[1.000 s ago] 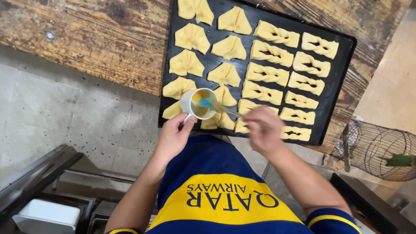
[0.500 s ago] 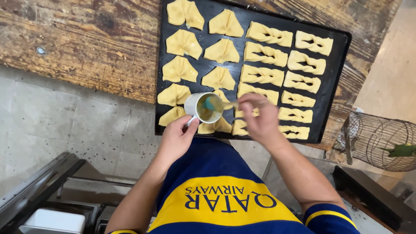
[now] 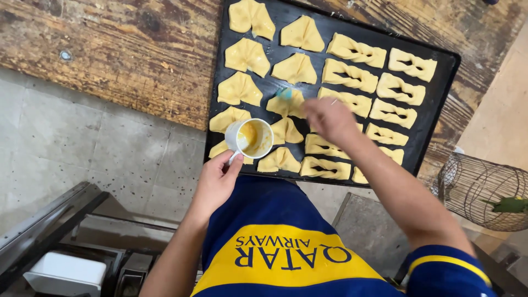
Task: Brushing egg wash onto shaped dough pieces on a baking tray using a pastry brush.
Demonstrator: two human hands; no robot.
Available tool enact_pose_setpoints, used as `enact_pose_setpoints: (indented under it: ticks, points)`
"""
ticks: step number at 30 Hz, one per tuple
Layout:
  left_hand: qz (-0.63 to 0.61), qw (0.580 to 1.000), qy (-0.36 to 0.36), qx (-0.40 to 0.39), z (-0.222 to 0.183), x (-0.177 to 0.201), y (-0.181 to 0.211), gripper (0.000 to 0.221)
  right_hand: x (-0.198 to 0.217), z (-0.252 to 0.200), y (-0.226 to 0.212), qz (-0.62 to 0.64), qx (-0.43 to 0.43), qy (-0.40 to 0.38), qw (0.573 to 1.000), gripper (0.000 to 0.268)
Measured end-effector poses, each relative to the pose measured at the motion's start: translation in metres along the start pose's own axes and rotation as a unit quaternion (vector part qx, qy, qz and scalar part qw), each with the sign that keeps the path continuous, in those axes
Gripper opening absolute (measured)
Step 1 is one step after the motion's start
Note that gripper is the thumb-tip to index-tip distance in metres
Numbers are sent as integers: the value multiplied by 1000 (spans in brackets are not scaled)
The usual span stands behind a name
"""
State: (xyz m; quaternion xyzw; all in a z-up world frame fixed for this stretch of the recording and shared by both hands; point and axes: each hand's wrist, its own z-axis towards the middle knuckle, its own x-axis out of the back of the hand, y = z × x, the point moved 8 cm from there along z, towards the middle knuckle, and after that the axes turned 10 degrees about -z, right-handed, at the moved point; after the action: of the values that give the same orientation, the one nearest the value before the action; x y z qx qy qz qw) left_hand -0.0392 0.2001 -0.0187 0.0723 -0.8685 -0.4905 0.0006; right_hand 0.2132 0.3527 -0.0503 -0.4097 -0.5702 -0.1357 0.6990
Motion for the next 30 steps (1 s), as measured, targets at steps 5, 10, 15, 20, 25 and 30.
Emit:
enact_pose_setpoints:
  ticks: [5, 10, 15, 20, 25, 30]
  points:
    - [-14, 1000, 3, 4, 6, 4, -14, 35, 17, 17, -7, -128, 169, 74, 974, 21]
    - [-24, 1000, -2, 14, 12, 4, -8, 35, 21, 31, 8, -265, 204, 171, 927, 17]
    - [-31, 999, -2, 16, 15, 5, -6, 35, 37, 49, -21, -205, 209, 139, 946, 8]
    - [-22, 1000, -4, 2, 23, 6, 3, 36, 22, 38, -10, -169, 228, 123, 951, 11]
    - [-33, 999, -3, 9, 31, 7, -1, 35, 39, 64, 4, -418, 168, 76, 889, 7]
    - [-1, 999, -38, 2, 37, 4, -4, 34, 43, 101, 17, -61, -402, -302, 862, 56]
